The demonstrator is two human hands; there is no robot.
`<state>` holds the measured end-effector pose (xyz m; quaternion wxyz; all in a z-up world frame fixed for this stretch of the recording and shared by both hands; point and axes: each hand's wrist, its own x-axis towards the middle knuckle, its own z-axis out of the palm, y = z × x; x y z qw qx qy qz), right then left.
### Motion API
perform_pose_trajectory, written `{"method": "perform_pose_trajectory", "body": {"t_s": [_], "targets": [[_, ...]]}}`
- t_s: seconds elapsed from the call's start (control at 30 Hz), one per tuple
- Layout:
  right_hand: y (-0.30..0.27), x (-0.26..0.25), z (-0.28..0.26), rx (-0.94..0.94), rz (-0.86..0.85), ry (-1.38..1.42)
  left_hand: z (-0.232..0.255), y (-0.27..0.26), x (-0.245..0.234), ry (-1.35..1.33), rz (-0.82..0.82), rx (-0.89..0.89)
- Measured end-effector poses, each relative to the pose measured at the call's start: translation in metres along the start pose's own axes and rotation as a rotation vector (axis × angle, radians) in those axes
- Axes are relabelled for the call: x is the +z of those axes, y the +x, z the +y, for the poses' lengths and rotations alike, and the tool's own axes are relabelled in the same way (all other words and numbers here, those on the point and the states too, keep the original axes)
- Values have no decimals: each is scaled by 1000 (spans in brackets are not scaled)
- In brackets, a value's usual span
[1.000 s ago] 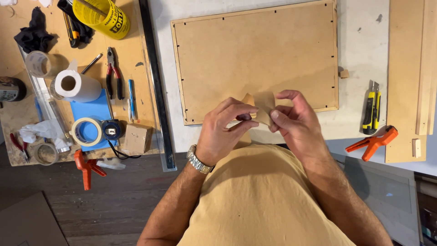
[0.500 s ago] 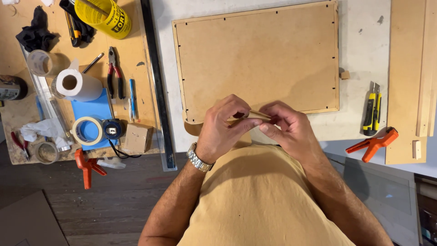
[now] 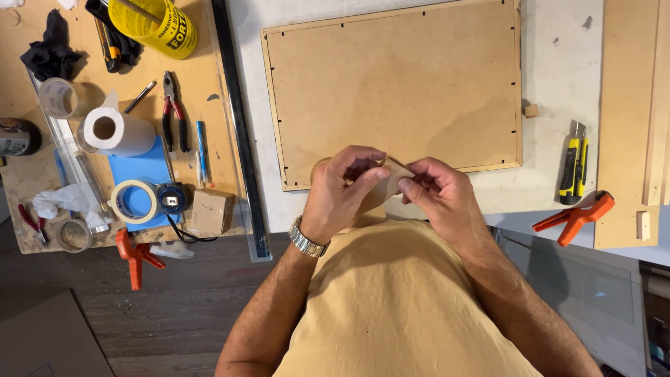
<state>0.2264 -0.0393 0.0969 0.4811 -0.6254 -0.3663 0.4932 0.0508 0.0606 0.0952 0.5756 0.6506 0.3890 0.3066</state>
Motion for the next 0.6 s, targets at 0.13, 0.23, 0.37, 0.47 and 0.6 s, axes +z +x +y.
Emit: {"method": "perform_pose_trajectory", "body": {"t_s": [0.13, 0.23, 0.37, 0.47, 0.6], "targets": [[0, 1, -4, -13, 7, 15, -3, -2, 4, -5, -4, -35], [1, 1, -6, 10, 33, 28, 0, -1, 5, 19, -27, -47], [4, -2, -3, 49, 131, 107, 2, -2, 4, 95, -169, -72], [4, -4, 4, 106, 183, 202, -1, -6, 2, 156, -216, -63], [2, -6, 17, 147, 183, 230, -22, -10, 4, 151, -164, -23]]}}
